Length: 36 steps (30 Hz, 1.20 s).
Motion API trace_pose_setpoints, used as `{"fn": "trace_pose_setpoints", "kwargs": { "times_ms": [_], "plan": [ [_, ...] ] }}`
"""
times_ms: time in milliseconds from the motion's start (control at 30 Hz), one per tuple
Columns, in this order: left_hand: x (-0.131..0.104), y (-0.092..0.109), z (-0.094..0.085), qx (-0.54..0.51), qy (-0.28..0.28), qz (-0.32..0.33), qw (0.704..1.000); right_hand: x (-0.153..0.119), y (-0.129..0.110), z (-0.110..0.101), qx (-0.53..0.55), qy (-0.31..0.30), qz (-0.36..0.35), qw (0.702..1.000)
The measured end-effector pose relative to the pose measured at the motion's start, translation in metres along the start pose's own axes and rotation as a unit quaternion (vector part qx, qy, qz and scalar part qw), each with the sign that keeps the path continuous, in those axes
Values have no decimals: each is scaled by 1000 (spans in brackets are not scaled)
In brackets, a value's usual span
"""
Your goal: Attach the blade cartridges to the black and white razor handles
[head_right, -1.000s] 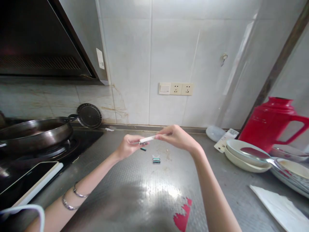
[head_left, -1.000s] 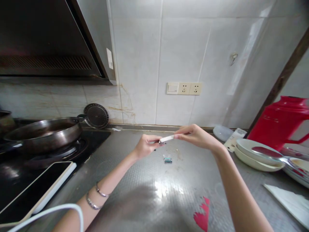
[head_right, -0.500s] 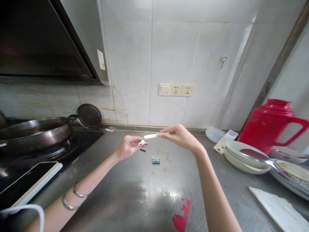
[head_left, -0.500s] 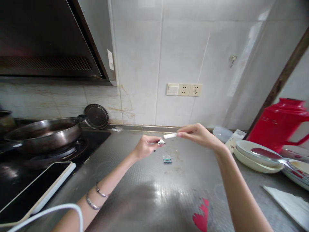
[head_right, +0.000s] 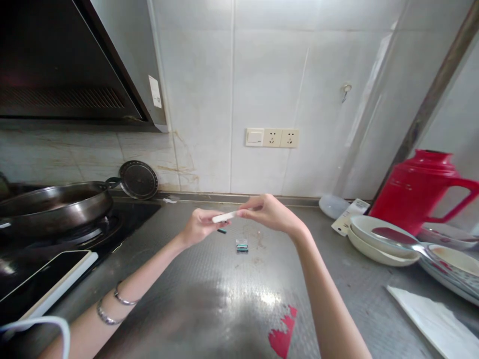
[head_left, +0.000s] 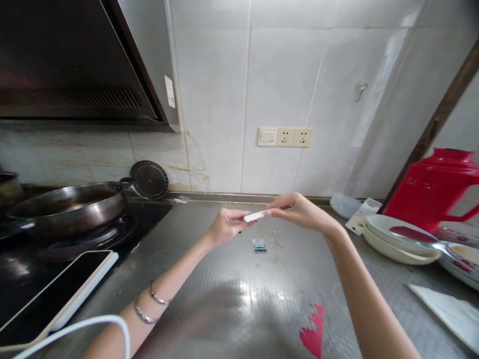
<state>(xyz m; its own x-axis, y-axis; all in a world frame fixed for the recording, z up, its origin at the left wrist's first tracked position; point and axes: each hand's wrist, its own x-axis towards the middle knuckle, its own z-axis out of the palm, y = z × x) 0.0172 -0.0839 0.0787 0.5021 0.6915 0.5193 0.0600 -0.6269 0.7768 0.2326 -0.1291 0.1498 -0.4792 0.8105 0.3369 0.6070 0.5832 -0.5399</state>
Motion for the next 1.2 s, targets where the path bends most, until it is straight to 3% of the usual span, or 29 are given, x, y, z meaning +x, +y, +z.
{"fn": "trace_pose_setpoints", "kwargs": {
  "times_ms": [167, 333, 467, 667, 833, 1000, 1200],
  "plan": [
    [0, 1, 0, -17, 4, -10, 1000, -1, 2, -3, -13, 31, 26, 999],
    [0, -2, -1, -4, -1, 2, 1000, 0, 2, 0, -10, -6, 1, 1000],
    [1, -3, 0, -32, 9, -20, 999, -1, 9, -4, -17, 12, 38, 999],
    [0, -2, 2, -26, -5, -15, 1000, 0, 4, -1, 8, -10, -2, 1000],
    [0, -1, 2, -55, 8, -29, 998, -1, 12, -6, 5, 4, 40, 999],
    [1, -6, 3, -51, 2, -25, 998, 1, 7, -2, 16, -12, -1, 1000],
    [1, -10, 3, -51, 10, -28, 998, -1, 13, -7, 2, -7, 32, 999]
  ]
}}
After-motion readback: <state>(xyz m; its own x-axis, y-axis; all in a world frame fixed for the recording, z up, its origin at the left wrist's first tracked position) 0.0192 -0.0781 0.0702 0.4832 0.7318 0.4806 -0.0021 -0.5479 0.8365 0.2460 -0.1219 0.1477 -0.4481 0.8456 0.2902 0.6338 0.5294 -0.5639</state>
